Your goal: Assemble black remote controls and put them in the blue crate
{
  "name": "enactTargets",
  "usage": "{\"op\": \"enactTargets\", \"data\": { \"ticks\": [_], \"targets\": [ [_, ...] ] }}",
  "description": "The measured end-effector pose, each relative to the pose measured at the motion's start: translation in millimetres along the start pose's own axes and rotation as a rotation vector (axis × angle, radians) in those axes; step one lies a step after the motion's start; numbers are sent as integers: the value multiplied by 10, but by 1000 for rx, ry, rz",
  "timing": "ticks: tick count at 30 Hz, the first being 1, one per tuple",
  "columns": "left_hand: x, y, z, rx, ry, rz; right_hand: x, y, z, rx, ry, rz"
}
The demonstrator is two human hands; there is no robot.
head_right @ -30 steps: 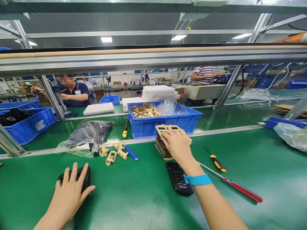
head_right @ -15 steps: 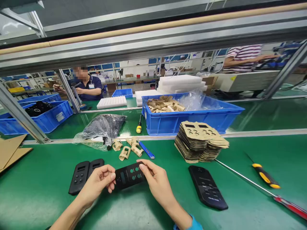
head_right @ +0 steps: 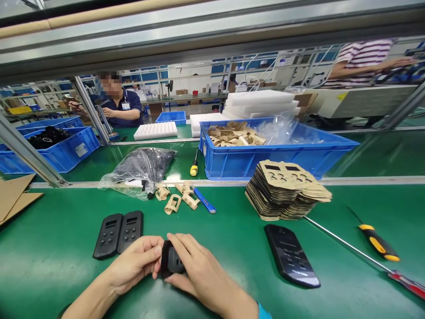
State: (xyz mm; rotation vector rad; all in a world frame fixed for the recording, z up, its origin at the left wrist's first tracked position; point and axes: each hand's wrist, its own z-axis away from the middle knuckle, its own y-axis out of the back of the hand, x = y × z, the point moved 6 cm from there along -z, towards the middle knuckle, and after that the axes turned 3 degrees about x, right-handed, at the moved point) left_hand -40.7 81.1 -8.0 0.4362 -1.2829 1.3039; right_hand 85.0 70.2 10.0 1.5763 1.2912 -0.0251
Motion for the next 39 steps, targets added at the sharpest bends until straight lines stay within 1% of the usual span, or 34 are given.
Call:
{"op": "enactTargets", "data": {
  "ticks": [2, 3, 4, 5, 7, 8, 9, 10, 11, 12, 14, 15, 17, 18, 19, 20, 21, 22, 24, 27, 29, 31, 33, 35, 39],
  "targets": [
    [13, -13, 9, -21, -10, 47, 41, 68, 17, 85, -18, -133],
    [32, 9, 13, -16, -18, 49, 90, 150, 24, 170, -52, -227],
    [59, 49, 15, -1, -27, 27, 166, 258, 35, 285, -112, -339],
    [96, 109, 13, 25, -49, -38, 265, 384, 55, 429, -192, -459],
    [199, 260, -3, 97, -121, -250, 479, 643, 140, 786, -355, -684],
    [257, 337, -19, 138, -165, -363, 566, 746, 192, 963, -412, -776],
    [317, 408, -39, 182, -213, -459, 630, 819, 233, 1108, -452, -849],
    [377, 468, -62, 228, -264, -531, 674, 857, 257, 1204, -485, -903],
    [431, 512, -87, 269, -311, -584, 699, 863, 262, 1249, -512, -948],
    [480, 536, -111, 303, -355, -624, 711, 834, 250, 1238, -545, -989],
    [568, 524, -137, 346, -453, -723, 704, 704, 216, 1133, -619, -1055],
    [604, 497, -132, 374, -501, -827, 688, 621, 203, 1066, -650, -1080],
    [636, 440, -89, 489, -543, -1180, 649, 467, 184, 941, -688, -1110],
    [629, 421, -57, 575, -522, -1407, 633, 406, 177, 891, -700, -1116],
    [606, 412, -23, 661, -473, -1629, 621, 358, 171, 852, -710, -1116],
    [570, 409, 7, 728, -404, -1810, 612, 325, 163, 823, -715, -1113],
    [522, 410, 31, 762, -332, -1925, 608, 304, 156, 806, -718, -1108],
    [468, 406, 46, 767, -274, -1999, 607, 289, 150, 792, -721, -1102],
    [362, 374, 52, 720, -213, -2064, 607, 266, 139, 768, -723, -1092],
    [258, 294, 33, 604, -209, -2044, 608, 239, 147, 745, -720, -1080],
    [240, 256, 30, 539, -240, -1929, 605, 211, 164, 721, -722, -1092],
    [257, 259, 44, 519, -264, -1746, 593, 170, 180, 673, -729, -1135],
    [285, 287, 67, 538, -283, -1563, 561, 120, 187, 600, -736, -1200],
    [302, 294, 85, 546, -332, -1417, 502, 66, 178, 498, -734, -1258],
    [267, 216, 82, 441, -445, -1183, 365, -30, 140, 311, -693, -1314]
  ]
}}
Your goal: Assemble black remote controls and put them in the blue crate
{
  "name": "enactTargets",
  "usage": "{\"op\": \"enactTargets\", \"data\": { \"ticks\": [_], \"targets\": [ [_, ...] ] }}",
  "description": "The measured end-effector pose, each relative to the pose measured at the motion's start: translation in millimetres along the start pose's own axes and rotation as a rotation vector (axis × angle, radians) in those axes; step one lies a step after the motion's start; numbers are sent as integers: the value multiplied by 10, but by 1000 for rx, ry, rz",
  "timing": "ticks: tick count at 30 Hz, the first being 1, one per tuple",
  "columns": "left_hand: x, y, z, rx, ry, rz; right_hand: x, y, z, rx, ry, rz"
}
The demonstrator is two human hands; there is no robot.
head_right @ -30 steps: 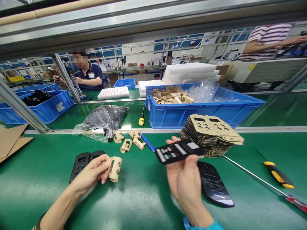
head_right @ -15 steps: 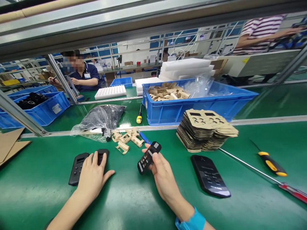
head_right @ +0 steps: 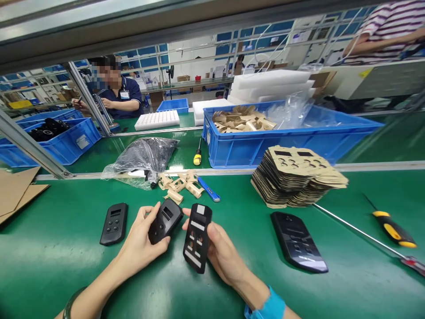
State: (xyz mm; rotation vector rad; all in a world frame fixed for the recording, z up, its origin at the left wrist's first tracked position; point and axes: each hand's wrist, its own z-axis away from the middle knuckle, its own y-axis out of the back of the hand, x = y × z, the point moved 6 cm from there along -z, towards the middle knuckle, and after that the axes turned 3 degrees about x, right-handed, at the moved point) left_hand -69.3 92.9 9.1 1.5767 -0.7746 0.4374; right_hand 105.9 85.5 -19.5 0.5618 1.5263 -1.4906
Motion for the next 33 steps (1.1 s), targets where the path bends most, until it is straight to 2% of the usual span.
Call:
{"op": "enactTargets", "data": {
  "ticks": [3, 6, 9, 14, 18, 21, 25, 27, 30, 33],
  "targets": [
    [40, -55, 23, -24, -14, 88, 38, -49, 5, -46, -4, -2],
    [44, -98, 38, -61, 9, 165, 60, -34, -8, -35, 4, -21],
    [-21, -138, 31, -83, 117, 377, 63, -14, -25, -26, 2, -49],
    [-121, -214, -1, -61, 335, 901, 67, -17, -55, -23, -15, -95],
    [-123, -270, 2, -111, 409, 1033, 65, -27, -66, -29, -20, -107],
    [-153, -260, -13, -170, 374, 906, 40, 1, -67, 18, -28, -114],
    [-263, -152, -73, -229, 275, 513, -23, 57, -66, 99, -25, -124],
    [-254, -44, -110, -211, 156, 270, -42, 74, -68, 121, -31, -129],
    [-157, 114, -118, -113, -10, -71, -55, 91, -75, 138, -34, -127],
    [-85, 140, -73, -112, -46, -269, -64, 99, -82, 145, -23, -128]
  ]
}}
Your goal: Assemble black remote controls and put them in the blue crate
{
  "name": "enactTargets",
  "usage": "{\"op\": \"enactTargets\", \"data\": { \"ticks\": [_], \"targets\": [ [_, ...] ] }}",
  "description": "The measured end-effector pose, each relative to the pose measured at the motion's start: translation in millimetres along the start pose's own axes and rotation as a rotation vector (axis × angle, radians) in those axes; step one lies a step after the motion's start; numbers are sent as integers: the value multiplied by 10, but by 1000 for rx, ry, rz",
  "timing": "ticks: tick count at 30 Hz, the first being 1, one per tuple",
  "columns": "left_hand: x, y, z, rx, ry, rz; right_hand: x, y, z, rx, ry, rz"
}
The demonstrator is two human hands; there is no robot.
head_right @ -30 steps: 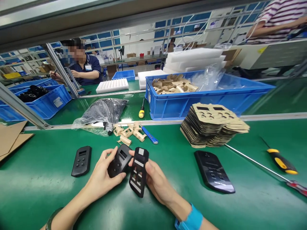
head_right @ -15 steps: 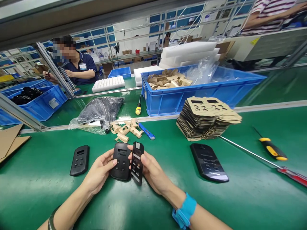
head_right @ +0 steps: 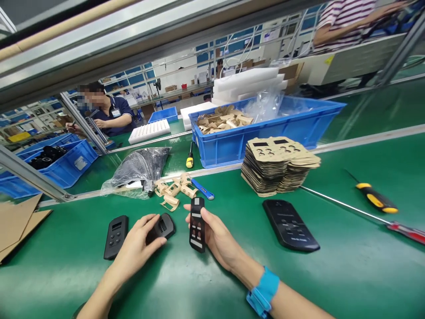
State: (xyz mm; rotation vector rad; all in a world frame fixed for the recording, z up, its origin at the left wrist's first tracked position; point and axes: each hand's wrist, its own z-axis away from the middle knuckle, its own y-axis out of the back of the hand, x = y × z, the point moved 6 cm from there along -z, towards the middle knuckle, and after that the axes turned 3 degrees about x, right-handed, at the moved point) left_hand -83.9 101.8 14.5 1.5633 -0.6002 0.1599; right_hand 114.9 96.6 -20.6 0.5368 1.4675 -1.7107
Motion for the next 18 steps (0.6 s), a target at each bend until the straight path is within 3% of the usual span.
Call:
{"op": "enactTargets", "data": {
  "ticks": [6, 18],
  "targets": [
    [12, 8, 7, -69, 8, -177, -29, -7, 0, 1, 14, -7],
    [-46, 56, -6, 2, -44, -162, -51, -10, 9, -1, 16, -4]
  ]
}}
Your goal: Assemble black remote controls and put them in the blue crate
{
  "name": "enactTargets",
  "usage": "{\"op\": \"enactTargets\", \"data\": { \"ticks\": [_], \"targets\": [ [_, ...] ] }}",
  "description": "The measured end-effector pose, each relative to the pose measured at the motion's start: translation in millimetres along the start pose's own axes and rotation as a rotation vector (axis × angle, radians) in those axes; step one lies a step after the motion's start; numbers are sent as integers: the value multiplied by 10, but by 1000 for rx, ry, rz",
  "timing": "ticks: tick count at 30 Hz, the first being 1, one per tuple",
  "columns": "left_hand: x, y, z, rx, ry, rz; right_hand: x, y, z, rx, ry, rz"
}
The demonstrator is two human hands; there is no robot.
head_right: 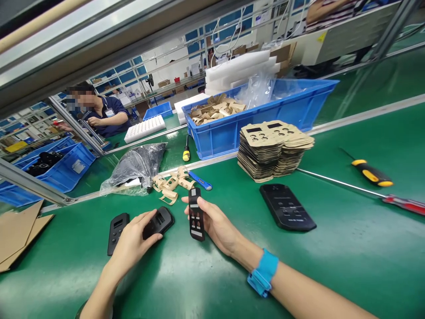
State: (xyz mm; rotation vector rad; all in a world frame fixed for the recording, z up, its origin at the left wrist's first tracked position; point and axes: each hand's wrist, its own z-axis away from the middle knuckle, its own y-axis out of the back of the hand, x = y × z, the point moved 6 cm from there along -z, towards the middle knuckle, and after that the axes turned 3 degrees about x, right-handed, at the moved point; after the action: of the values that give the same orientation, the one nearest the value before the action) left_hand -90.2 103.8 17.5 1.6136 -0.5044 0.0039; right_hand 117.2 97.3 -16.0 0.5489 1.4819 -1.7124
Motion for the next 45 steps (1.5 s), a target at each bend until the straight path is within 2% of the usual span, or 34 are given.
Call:
{"op": "enactTargets", "data": {
  "ticks": [8, 13, 24, 28, 30, 32, 34, 37, 39, 45],
  "targets": [
    [10, -29, -10, -23, 0, -11, -15, -5, 8, 0, -12, -4],
    [24, -20, -19, 7, -9, -10, -22, -5, 23, -12, -4, 14],
    [-7, -115, -59, -40, -6, -24, 13, -31, 19, -39, -20, 22],
    [39, -69, -53, 41, 49, 20, 55, -41, 42, -36, -48, 34],
    [68, -47, -41, 106, 73, 121, 75, -65, 66, -57, -56, 33],
    [92, -64, -30, 128, 99, 320, 82, -95, 93, -83, -45, 34],
    [124, -142, -22, 61, 143, 641, 83, -119, 111, -107, -23, 35],
    [223, -285, 6, -107, 247, 1173, 100, -133, 117, -135, -24, -2],
    [287, -341, 36, -164, 325, 1411, 117, -128, 106, -136, -53, -49],
    [381, -444, 114, -159, 503, 1701, 111, -127, 76, -119, -112, -163]
  ]
}}
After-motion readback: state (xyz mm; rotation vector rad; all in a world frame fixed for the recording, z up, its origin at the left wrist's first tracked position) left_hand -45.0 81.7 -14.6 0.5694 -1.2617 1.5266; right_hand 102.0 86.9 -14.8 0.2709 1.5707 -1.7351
